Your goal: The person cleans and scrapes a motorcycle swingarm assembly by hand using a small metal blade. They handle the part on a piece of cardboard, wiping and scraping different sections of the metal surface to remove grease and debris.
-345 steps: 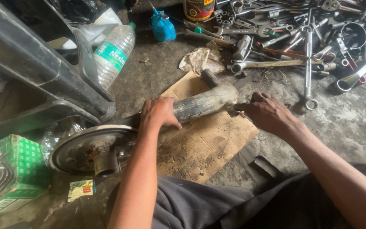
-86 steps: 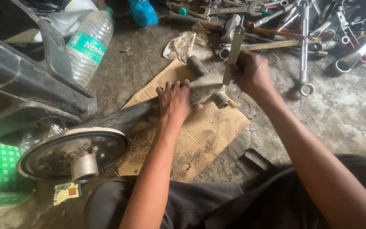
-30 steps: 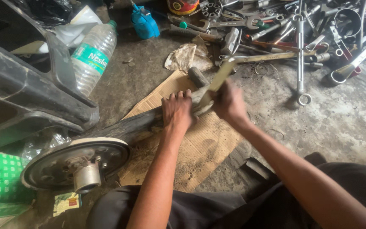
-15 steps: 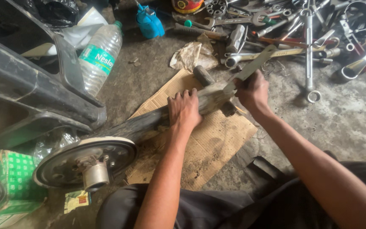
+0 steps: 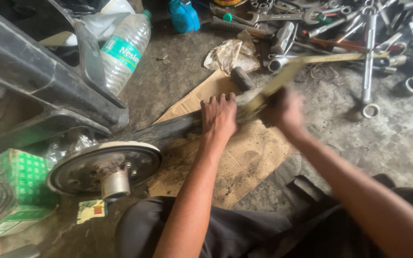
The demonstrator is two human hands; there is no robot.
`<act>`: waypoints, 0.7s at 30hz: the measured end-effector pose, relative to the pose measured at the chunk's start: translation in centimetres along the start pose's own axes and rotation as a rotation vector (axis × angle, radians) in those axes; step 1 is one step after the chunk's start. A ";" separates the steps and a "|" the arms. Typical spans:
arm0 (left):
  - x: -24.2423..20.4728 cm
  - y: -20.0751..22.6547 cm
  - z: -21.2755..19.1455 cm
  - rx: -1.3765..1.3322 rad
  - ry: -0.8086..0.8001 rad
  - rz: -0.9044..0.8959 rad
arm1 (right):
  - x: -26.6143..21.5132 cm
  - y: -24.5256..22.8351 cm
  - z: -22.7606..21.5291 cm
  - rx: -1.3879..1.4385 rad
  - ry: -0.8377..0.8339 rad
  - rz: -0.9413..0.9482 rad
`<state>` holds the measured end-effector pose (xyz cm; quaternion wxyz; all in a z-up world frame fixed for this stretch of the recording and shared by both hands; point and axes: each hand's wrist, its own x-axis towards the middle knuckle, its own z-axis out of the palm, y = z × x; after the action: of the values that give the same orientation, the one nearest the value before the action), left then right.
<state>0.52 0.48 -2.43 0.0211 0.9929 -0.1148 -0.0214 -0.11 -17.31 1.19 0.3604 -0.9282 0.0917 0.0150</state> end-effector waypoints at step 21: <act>0.2 0.0 -1.2 -0.009 -0.143 -0.023 | 1.0 1.1 -2.2 0.204 0.205 -0.266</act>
<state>0.73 0.48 -1.26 0.0173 0.9900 -0.1047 -0.0930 0.61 -19.77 1.97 0.4403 -0.8874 0.0056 -0.1366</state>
